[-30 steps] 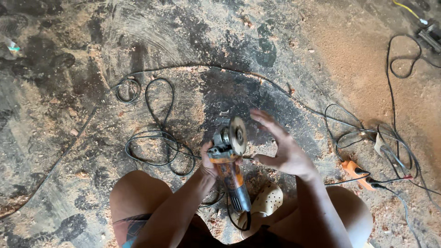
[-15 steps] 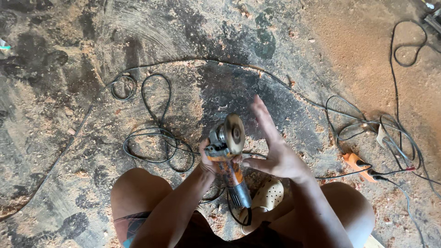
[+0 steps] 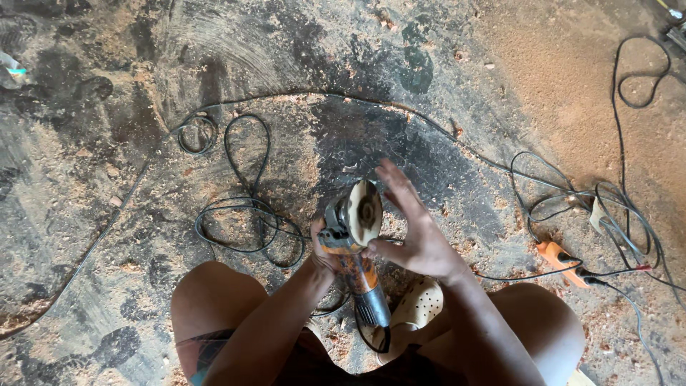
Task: The person replaces a disc on a handheld power grinder. They unscrew the nut by hand, remove a small washer and the old disc, show a new sanding disc to the camera, place it onto the spindle, and reattach the nut.
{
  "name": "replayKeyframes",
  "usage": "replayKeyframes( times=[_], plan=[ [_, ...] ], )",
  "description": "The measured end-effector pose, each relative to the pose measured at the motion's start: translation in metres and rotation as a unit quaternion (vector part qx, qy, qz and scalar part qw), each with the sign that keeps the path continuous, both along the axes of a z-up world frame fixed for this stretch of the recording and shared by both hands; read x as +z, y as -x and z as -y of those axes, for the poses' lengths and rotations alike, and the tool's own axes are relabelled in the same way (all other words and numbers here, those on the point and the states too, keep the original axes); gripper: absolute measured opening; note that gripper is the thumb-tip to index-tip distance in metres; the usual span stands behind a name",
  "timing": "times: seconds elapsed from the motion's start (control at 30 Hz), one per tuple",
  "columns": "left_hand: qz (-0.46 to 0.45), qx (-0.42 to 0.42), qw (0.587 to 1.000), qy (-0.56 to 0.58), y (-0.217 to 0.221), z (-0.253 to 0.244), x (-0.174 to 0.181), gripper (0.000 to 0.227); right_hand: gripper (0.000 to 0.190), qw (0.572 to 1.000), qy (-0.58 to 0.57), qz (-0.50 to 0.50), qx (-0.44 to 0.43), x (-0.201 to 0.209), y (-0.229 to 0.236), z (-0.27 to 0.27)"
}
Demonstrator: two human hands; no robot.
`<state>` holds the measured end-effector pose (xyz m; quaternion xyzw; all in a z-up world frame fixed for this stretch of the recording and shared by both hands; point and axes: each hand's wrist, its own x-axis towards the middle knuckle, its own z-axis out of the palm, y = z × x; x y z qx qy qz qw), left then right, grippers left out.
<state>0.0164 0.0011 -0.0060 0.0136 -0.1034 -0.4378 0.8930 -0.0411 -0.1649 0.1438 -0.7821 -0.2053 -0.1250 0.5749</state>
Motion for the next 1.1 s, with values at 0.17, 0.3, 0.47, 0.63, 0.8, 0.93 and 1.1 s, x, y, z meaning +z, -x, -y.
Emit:
replayKeyframes(
  times=[0.17, 0.3, 0.47, 0.63, 0.8, 0.93, 1.1],
  plan=[
    [0.024, 0.011, 1.0, 0.001, -0.001, 0.001, -0.008, 0.085, 0.105, 0.986, 0.111, -0.069, -0.104, 0.003, 0.0, -0.01],
    [0.059, 0.05, 0.996, -0.033, -0.006, 0.004, -0.015, 0.087, 0.111, 0.914, 0.143, -0.336, -0.175, 0.002, 0.001, -0.017],
    [0.072, -0.022, 0.994, 0.075, -0.004, 0.003, -0.003, 0.088, 0.093, 0.999, 0.048, 0.002, 0.02, 0.015, 0.0, 0.001],
    [0.035, -0.028, 0.999, 0.028, -0.002, 0.0, 0.01, 0.089, 0.071, 0.988, 0.108, 0.0, -0.109, 0.015, 0.001, -0.007],
    [0.002, -0.033, 0.999, -0.024, 0.007, -0.007, 0.009, 0.085, 0.028, 0.969, 0.183, -0.024, -0.164, 0.003, 0.003, -0.017],
    [-0.007, -0.06, 0.998, 0.016, 0.008, -0.005, 0.009, 0.082, 0.024, 0.962, 0.216, 0.01, -0.164, 0.003, 0.0, -0.016],
    [-0.002, -0.062, 0.998, 0.029, 0.004, -0.002, 0.012, 0.083, 0.025, 0.98, 0.129, 0.049, -0.142, -0.003, -0.002, -0.015]
  ],
)
